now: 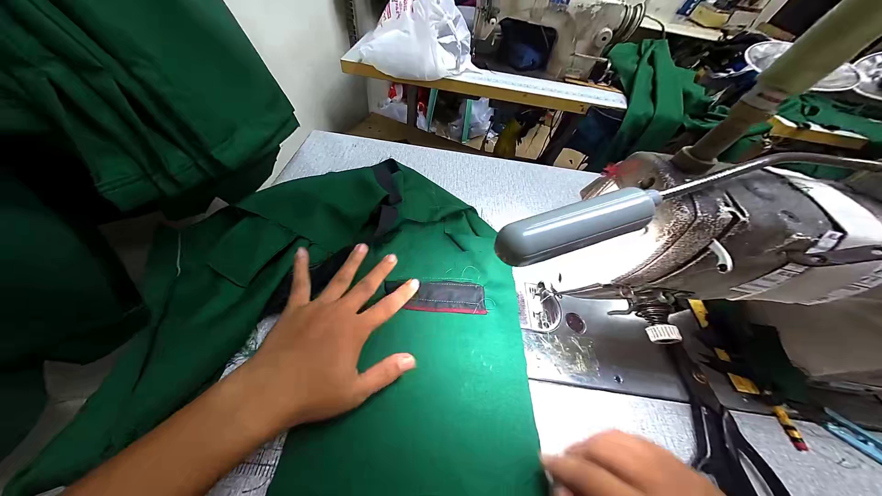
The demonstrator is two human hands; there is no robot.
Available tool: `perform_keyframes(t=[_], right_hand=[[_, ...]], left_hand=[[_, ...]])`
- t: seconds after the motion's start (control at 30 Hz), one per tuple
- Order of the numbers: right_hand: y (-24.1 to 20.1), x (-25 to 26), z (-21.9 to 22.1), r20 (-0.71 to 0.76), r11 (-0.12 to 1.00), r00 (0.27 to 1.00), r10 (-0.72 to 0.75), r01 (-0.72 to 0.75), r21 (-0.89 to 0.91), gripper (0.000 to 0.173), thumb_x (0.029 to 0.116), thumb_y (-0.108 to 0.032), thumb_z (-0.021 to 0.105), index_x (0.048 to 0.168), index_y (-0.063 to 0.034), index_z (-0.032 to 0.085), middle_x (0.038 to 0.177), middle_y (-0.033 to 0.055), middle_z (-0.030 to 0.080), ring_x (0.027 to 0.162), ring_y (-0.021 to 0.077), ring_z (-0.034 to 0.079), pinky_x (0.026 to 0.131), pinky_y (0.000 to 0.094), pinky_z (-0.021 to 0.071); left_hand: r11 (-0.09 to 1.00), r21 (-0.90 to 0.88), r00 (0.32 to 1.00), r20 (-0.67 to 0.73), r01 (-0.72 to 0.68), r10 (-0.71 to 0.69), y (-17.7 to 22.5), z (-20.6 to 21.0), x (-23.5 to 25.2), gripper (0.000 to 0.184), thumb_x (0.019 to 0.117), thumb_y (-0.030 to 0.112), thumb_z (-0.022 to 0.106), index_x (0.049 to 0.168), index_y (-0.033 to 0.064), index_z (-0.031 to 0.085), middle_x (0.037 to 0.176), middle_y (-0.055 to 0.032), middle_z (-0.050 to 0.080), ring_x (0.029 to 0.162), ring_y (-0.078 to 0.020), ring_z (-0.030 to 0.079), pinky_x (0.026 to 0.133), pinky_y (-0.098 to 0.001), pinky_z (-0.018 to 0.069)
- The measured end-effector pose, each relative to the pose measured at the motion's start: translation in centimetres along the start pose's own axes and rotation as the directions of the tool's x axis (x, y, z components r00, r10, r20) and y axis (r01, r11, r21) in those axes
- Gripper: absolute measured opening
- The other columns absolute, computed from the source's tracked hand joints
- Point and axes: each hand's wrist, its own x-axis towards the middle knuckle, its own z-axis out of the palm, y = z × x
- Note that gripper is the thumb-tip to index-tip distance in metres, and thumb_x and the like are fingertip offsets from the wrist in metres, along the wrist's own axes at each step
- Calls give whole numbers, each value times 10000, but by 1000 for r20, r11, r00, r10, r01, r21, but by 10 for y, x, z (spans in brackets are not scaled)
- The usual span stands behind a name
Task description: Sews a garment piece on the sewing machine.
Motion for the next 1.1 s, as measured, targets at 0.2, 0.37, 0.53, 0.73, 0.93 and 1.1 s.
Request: perform_keyframes(t=[0.2, 0.37, 0.53, 0.73, 0.93, 1.1], right_hand=[[36, 71, 38, -484, 980, 866, -122, 27, -199, 259, 993, -329, 563, 1002, -225, 800, 862, -36, 704, 869, 119, 660, 749, 286, 547], [42, 72, 52, -505, 993, 862, -44, -16, -114, 231, 956, -363, 609, 1001, -264, 812, 880, -65, 693, 898, 81, 639, 775, 246, 528], [40, 70, 55, -466, 996, 885, -18, -23, -83, 297, 928, -466, 633, 1094, -287, 801, 924, -58, 681, 915, 79, 624, 793, 256, 526], [42, 65, 53, -425, 999, 905, -18, 4, -35, 350, 896, -536, 670, 1149, -324, 784, 962, -67, 658, 923, 52, 596, 814, 259, 512], [40, 62, 58, -437, 999, 899, -37, 17, -50, 302, 935, -484, 648, 1135, -310, 792, 959, -43, 669, 905, 70, 598, 827, 276, 492], [37, 67, 55, -469, 995, 882, -51, 7, -95, 224, 977, -379, 621, 1038, -284, 816, 899, -35, 675, 885, 96, 609, 792, 281, 489]], left_hand=[[988, -132, 979, -195, -82, 55, -32, -5, -32, 694, 993, 697, 327, 1472, 256, 568, 1540, -34, 523, 1472, -302, 423, 1146, -750, 240], [955, -217, 940, -319, -199, 124, -49, 6, -52, 365, 1008, 498, 512, 1075, 282, 799, 1091, 37, 728, 1112, -178, 645, 928, -373, 541], [951, -250, 961, -251, -180, 116, -53, 14, -61, 418, 966, 598, 513, 1121, 328, 792, 1101, 45, 707, 1063, -160, 631, 866, -375, 517], [950, -268, 969, -222, -163, 104, -49, 12, -68, 456, 947, 677, 479, 1129, 387, 781, 1192, 38, 702, 1173, -182, 611, 944, -425, 501], [956, -240, 964, -242, -167, 108, -45, 15, -72, 414, 985, 623, 461, 1092, 392, 788, 1178, 33, 710, 1186, -202, 614, 959, -434, 496], [958, -230, 954, -282, -173, 104, -46, 14, -63, 332, 1000, 505, 508, 999, 346, 799, 1100, 58, 713, 1115, -158, 627, 923, -358, 506]])
